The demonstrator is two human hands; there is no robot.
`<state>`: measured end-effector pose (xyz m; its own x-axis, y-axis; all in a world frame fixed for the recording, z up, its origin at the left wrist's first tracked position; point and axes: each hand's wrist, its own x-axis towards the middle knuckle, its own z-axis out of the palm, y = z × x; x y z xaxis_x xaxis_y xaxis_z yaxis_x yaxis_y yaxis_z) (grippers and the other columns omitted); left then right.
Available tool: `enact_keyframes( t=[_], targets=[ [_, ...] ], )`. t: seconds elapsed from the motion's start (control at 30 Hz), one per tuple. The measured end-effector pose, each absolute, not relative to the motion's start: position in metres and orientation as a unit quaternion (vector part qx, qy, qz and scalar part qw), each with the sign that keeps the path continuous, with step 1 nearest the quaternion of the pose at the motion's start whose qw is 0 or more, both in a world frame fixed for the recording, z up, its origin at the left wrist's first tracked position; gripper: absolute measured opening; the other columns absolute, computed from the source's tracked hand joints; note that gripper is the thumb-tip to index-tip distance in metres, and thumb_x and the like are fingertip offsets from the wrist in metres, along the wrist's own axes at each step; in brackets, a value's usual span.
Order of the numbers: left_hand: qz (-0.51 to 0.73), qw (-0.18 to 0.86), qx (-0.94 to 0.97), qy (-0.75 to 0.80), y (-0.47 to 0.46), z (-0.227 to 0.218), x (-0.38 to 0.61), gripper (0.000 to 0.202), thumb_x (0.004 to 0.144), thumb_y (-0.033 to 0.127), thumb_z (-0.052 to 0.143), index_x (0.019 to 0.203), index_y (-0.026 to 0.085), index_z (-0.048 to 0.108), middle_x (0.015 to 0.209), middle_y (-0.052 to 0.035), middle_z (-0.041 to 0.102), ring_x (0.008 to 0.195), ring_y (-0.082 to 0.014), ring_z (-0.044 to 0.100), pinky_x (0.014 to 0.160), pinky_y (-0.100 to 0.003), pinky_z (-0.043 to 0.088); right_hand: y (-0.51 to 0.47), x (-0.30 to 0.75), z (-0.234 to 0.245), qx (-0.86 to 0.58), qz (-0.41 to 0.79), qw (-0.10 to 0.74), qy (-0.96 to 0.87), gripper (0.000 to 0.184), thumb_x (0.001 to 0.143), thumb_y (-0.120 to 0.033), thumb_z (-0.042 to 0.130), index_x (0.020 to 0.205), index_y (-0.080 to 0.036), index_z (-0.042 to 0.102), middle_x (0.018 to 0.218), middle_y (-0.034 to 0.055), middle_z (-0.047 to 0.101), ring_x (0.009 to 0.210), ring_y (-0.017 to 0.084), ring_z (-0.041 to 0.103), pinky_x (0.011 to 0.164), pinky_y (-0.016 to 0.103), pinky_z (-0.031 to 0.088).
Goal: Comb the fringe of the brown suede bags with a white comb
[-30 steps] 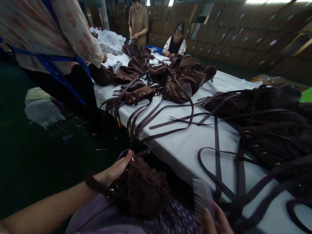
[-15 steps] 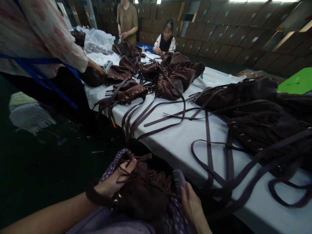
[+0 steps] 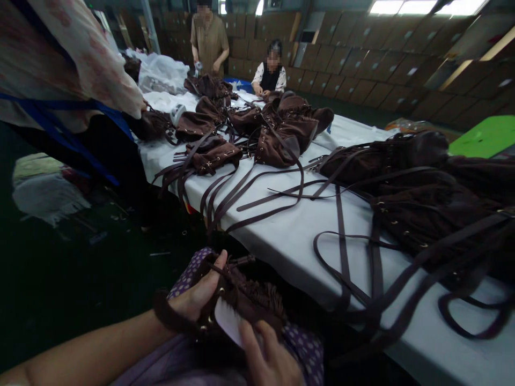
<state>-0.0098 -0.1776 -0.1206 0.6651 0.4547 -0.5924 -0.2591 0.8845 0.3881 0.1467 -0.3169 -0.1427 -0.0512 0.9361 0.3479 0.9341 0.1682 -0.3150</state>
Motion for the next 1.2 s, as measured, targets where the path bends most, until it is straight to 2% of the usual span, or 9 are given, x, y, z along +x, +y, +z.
enact_keyframes(
  t=[0.13,0.27,0.43,0.53,0.73,0.83,0.97,1.07,1.2],
  targets=[
    [0.211,0.918,0.113,0.316,-0.180,-0.115,-0.011,0.063,0.080,0.072,0.046,0.099,0.016,0.067,0.087,-0.0106,0.074,0.093,-0.0288,0.068,0.081,-0.037,0.051,-0.287,0.145,-0.163,-0.669,-0.032,0.120,-0.733,0.054,0.084,-0.001,0.031,0.127,-0.021,0.055,0.102,0.0116,0.065,0.066,0.017,0.067,0.056,0.024,0.050],
    [0.177,0.928,0.107,0.311,-0.181,-0.105,-0.026,0.069,0.078,0.077,0.040,0.100,0.018,0.067,0.091,-0.0100,0.074,0.100,-0.0299,0.066,0.087,-0.039,0.049,-0.278,0.209,-0.180,-0.814,0.091,0.043,-0.572,0.039,0.090,-0.013,0.033,0.116,-0.021,0.061,0.083,0.0060,0.067,0.055,0.018,0.065,0.046,0.025,0.047],
    [0.153,0.933,0.098,0.310,-0.174,-0.109,-0.032,0.084,0.075,0.085,0.028,0.105,0.017,0.066,0.108,-0.0114,0.071,0.113,-0.0315,0.059,0.096,-0.039,0.044,-0.309,0.241,-0.171,-0.817,0.141,0.237,-0.506,0.035,0.096,-0.041,0.034,0.104,-0.023,0.062,0.070,0.0023,0.067,0.062,0.019,0.066,0.053,0.024,0.052],
    [0.147,0.927,0.131,0.319,-0.174,-0.112,-0.024,0.087,0.076,0.084,0.020,0.108,0.017,0.066,0.111,-0.0122,0.070,0.114,-0.0306,0.059,0.094,-0.039,0.046,-0.316,0.200,-0.149,-0.698,0.087,0.273,-0.656,0.033,0.096,-0.033,0.034,0.119,-0.025,0.058,0.090,0.0054,0.068,0.074,0.018,0.067,0.061,0.023,0.053],
    [0.176,0.887,0.200,0.378,-0.188,-0.102,-0.014,0.071,0.081,0.077,0.033,0.115,0.023,0.063,0.102,-0.0084,0.073,0.105,-0.0283,0.065,0.088,-0.039,0.051,-0.281,0.154,-0.154,-0.701,0.059,0.031,-0.711,0.053,0.080,0.000,0.040,0.126,-0.022,0.053,0.099,0.0081,0.064,0.061,0.013,0.066,0.046,0.019,0.043],
    [0.223,0.866,0.222,0.388,-0.191,-0.104,-0.021,0.051,0.080,0.051,0.065,0.121,0.023,0.057,0.111,-0.0072,0.071,0.107,-0.0244,0.064,0.095,-0.037,0.048,-0.274,0.189,-0.175,-0.779,0.093,-0.081,-0.615,0.046,0.081,-0.003,0.041,0.117,-0.025,0.059,0.094,0.0062,0.064,0.054,0.013,0.064,0.043,0.021,0.036],
    [0.153,0.862,0.170,0.453,-0.193,-0.116,-0.031,0.041,0.067,0.025,0.079,0.103,0.010,0.066,0.093,-0.0123,0.075,0.087,-0.0251,0.071,0.087,-0.037,0.053,-0.287,0.236,-0.187,-0.821,0.159,0.046,-0.546,0.029,0.092,-0.023,0.034,0.098,-0.023,0.062,0.069,0.0010,0.060,0.057,0.015,0.062,0.048,0.023,0.037],
    [0.051,0.887,0.083,0.452,-0.196,-0.119,-0.035,0.037,0.071,0.034,0.075,0.093,0.005,0.069,0.086,-0.0168,0.074,0.083,-0.0274,0.072,0.084,-0.037,0.054,-0.297,0.254,-0.182,-0.814,0.278,0.233,-0.453,0.033,0.091,-0.045,0.035,0.092,-0.022,0.059,0.058,-0.0014,0.056,0.050,0.017,0.058,0.047,0.026,0.040],
    [0.125,0.878,0.164,0.432,-0.192,-0.106,-0.035,0.046,0.079,0.044,0.067,0.113,0.013,0.063,0.103,-0.0140,0.073,0.094,-0.0292,0.069,0.091,-0.046,0.051,-0.308,0.265,-0.161,-0.830,0.326,0.352,-0.284,0.050,0.085,-0.064,0.039,0.098,-0.020,0.057,0.055,-0.0012,0.058,0.039,0.016,0.051,0.039,0.026,0.038]
  ],
)
